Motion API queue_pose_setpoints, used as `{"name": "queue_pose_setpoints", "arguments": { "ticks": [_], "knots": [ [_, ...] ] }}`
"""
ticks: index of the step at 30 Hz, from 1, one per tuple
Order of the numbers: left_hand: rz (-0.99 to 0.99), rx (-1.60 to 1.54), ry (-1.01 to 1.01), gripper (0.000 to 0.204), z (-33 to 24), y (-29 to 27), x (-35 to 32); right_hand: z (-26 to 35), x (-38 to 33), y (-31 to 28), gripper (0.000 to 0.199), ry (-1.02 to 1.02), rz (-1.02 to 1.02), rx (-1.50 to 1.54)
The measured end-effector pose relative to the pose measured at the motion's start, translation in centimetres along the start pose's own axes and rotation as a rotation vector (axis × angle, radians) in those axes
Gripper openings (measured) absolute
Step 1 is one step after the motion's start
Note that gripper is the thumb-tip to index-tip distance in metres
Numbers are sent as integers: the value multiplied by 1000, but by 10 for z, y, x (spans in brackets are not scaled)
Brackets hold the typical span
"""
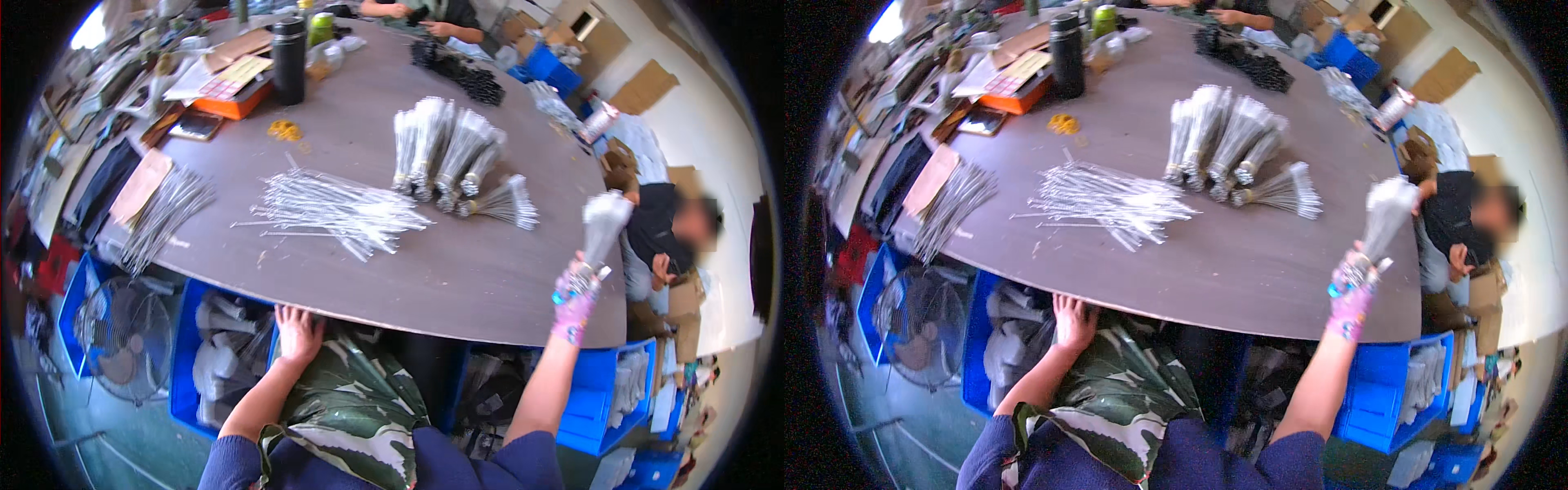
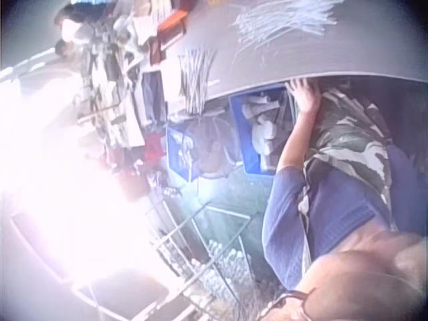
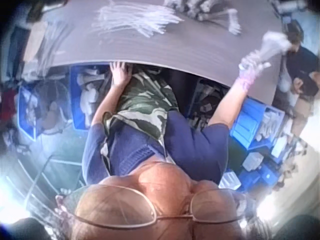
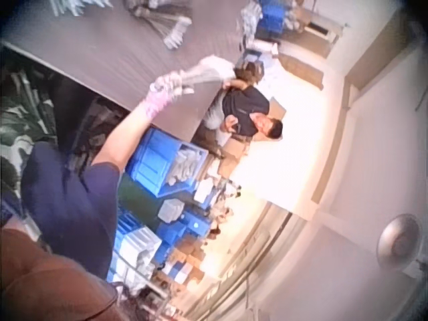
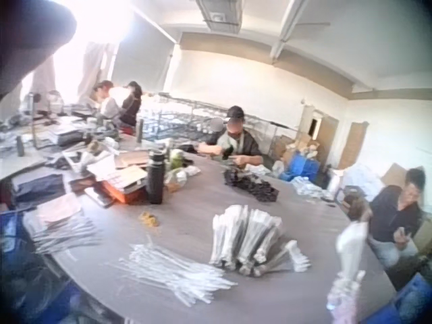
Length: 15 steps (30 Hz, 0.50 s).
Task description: Assembling and sorting white plastic-bristle brushes with metal stems into bundles and placing them in bins.
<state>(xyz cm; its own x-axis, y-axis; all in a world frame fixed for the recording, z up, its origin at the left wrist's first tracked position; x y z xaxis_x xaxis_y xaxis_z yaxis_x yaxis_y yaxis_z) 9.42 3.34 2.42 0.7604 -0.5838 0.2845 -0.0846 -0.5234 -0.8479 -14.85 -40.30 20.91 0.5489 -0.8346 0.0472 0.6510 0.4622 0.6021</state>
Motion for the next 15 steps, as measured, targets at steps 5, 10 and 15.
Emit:
{"name": "queue_pose_setpoints", "arguments": {
  "ticks": [5, 10, 15],
  "knots": [
    [29, -430, 49, 24, -56, -34, -11, 10, -92, 47, 63, -73, 401, 6],
    [763, -1407, -333, 45, -91, -54, -14, -75, -170, 79, 52, 496, 379, 160],
    [871, -1885, -452, 73, -94, -64, -17, -191, -235, 75, 46, 573, 528, -481]
  ]
}}
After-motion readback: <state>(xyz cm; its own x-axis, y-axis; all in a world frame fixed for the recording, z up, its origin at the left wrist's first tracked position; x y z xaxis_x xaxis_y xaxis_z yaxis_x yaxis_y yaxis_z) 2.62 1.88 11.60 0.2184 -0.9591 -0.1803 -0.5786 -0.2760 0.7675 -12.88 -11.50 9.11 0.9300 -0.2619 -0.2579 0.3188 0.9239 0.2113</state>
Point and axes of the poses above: each hand's wrist, its own x-axis towards the middle knuckle, its own y-axis out of the palm, z = x × y, the point moved 2 cm from there along x, towards the middle knuckle, and after that the axes turned 1 degree about -x, right-handed, at the moved point
